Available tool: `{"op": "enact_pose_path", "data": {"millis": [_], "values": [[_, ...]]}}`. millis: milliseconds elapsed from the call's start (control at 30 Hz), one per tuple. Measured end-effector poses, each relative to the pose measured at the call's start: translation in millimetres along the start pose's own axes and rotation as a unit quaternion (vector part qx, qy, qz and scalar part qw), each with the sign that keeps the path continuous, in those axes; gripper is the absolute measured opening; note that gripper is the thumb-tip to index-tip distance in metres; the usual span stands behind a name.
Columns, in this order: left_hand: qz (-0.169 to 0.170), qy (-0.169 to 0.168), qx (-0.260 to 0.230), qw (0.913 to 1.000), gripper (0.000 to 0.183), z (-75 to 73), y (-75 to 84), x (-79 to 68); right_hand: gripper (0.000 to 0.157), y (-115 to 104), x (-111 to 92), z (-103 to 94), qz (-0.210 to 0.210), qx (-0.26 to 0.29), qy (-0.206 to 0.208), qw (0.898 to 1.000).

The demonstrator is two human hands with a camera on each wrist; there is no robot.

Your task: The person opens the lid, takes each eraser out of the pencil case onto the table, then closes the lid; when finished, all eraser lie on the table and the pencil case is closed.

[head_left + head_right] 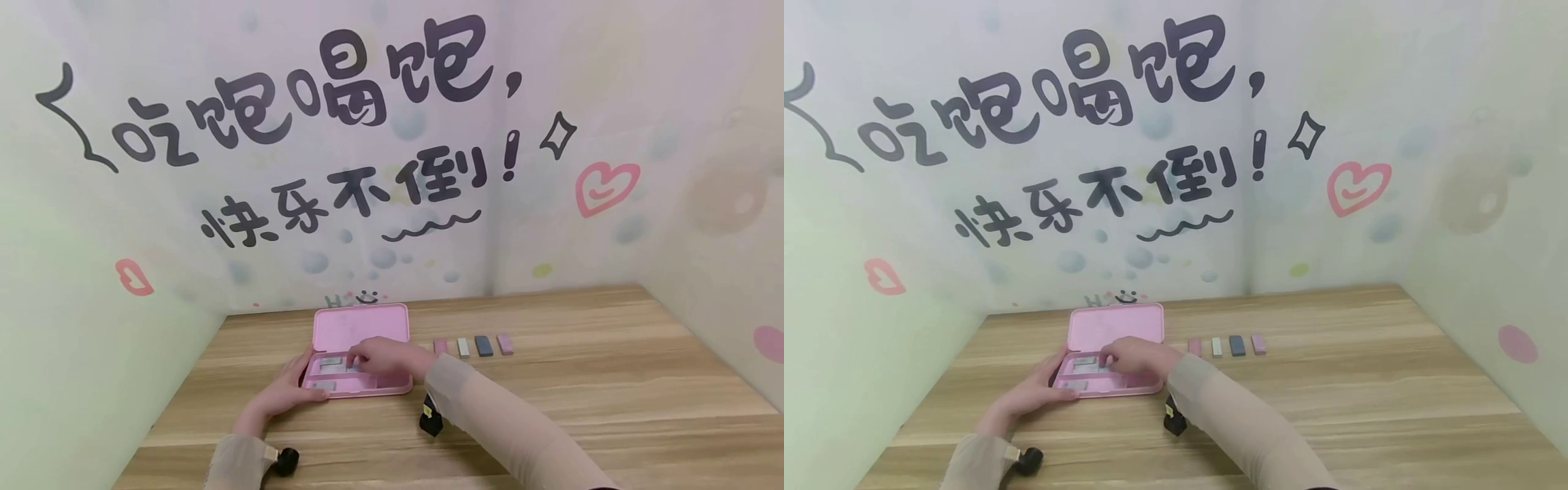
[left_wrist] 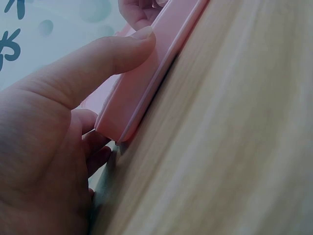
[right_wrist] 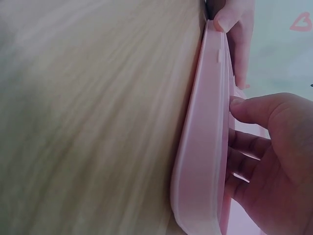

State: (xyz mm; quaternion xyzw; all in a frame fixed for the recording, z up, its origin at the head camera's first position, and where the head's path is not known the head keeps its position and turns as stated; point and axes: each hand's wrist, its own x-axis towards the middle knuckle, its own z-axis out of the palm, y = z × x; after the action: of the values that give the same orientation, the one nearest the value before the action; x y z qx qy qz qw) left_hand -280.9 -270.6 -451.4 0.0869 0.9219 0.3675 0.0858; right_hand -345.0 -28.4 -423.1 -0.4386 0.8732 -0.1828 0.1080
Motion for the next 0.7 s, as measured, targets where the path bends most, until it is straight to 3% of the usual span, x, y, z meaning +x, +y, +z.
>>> {"op": "enact_pose_path", "data": {"millis": [367, 700], "values": [[-0.001, 0.0, 0.011, 0.9999, 0.112, -1.2, -1.4, 0.5, 0.027, -1.1, 3.8, 0.9, 0.006, -0.014, -0.003, 1.0], [0.004, 0.001, 0.014, 0.9999, 0.111, -0.6, -0.5, 0.3, 0.049, 2.6, 0.0, -6.0, 0.017, 0.006, -0.02, 1.0]]}}
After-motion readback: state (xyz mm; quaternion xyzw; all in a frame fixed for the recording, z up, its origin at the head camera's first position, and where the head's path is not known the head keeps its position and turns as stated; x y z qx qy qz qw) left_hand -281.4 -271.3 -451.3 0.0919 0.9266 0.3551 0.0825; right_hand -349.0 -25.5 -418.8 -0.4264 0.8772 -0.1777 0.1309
